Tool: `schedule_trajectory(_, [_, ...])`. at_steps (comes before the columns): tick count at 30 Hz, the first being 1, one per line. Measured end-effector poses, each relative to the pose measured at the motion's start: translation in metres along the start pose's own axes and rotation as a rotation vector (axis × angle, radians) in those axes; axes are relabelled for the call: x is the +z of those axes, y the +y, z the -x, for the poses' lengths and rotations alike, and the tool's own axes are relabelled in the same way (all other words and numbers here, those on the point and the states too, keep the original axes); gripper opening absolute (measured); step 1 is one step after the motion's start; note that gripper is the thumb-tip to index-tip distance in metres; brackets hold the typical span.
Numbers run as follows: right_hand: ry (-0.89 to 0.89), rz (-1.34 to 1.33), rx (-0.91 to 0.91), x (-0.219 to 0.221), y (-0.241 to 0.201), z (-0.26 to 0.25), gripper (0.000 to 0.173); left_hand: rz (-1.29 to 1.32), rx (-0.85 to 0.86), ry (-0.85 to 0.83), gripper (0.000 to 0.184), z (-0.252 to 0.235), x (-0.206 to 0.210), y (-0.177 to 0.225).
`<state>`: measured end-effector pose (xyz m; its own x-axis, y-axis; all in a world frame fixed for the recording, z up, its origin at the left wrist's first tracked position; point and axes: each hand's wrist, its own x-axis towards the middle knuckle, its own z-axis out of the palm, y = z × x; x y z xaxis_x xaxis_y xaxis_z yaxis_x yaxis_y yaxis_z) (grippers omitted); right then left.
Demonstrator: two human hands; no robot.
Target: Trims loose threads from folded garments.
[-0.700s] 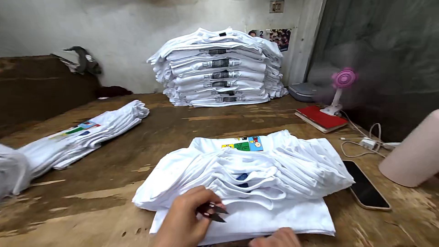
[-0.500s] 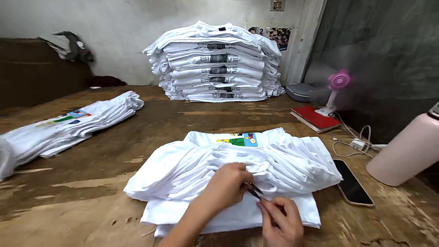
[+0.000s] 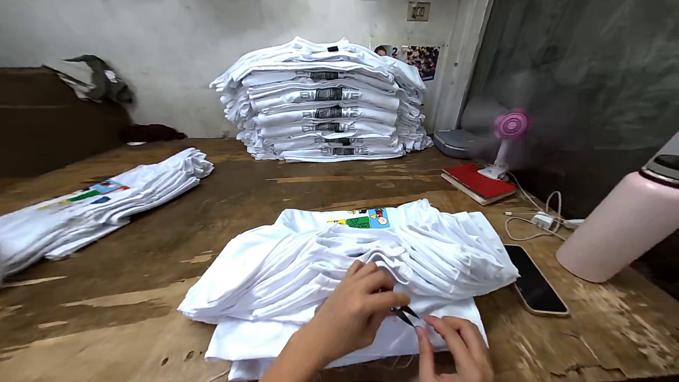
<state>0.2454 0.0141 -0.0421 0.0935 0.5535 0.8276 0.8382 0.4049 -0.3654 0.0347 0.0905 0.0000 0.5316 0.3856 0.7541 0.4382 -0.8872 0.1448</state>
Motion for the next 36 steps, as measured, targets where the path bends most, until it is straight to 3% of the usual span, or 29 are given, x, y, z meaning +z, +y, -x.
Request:
schedule_trajectory(4, [-0.036, 0.057, -0.002, 0.001, 0.005, 0.006, 0.013, -0.258, 0.121, 0.038, 0.032, 0.007, 0.002, 0.013])
schedule_trajectory(8, [-0.338, -0.248, -0.178, -0.01, 0.015, 0.009, 0.031, -0.313, 0.151, 0.003, 0.023, 0.001, 0.004, 0.021])
schedule_trajectory(11, [-0.368, -0.342, -0.242, -0.015, 0.015, 0.01, 0.047, -0.212, -0.031, 0.124, 0.022, 0.002, -0.002, 0.024])
schedule_trajectory(13, [-0.201, -0.29, -0.089, -0.014, -0.002, 0.003, 0.031, -0.1, -0.245, 0.186, 0.021, 0.003, -0.007, 0.027])
schedule_trajectory(15, [-0.126, -0.128, 0.044, -0.001, -0.026, -0.014, 0.034, -0.055, -0.429, 0.251, 0.02, 0.001, -0.003, 0.03])
schedule_trajectory(17, [-0.128, 0.121, 0.064, 0.025, -0.038, -0.028, 0.026, -0.057, -0.505, 0.271, 0.013, -0.001, 0.007, 0.032])
schedule_trajectory(19, [-0.098, 0.154, 0.081, 0.037, -0.041, -0.038, 0.014, -0.082, -0.48, 0.268, 0.016, 0.001, 0.018, 0.032])
schedule_trajectory(24, [-0.05, -0.815, 0.608, 0.031, -0.027, -0.044, 0.009, -0.055, -0.458, 0.101, 0.017, 0.013, 0.021, 0.044])
schedule_trajectory(25, [-0.039, -0.909, 0.655, 0.031, -0.024, -0.044, 0.008, -0.032, -0.484, 0.051, 0.02, 0.01, 0.021, 0.047])
schedule_trajectory(28, [-0.107, -0.96, 0.611, 0.026, -0.02, -0.04, 0.009, 0.067, -0.585, 0.02, 0.032, -0.005, 0.024, 0.049])
schedule_trajectory(32, [-0.253, -1.057, 0.469, 0.008, -0.003, -0.03, 0.016, -0.055, -0.333, 0.378, 0.014, 0.009, 0.046, 0.045])
schedule_trajectory(34, [-0.292, -0.97, 0.317, 0.004, 0.004, -0.019, 0.031, -0.112, -0.264, 0.423, 0.006, 0.024, 0.047, 0.05])
schedule_trajectory(36, [-0.291, -0.78, 0.15, 0.007, 0.006, -0.013, 0.043, -0.088, -0.27, 0.352, 0.009, 0.034, 0.04, 0.058])
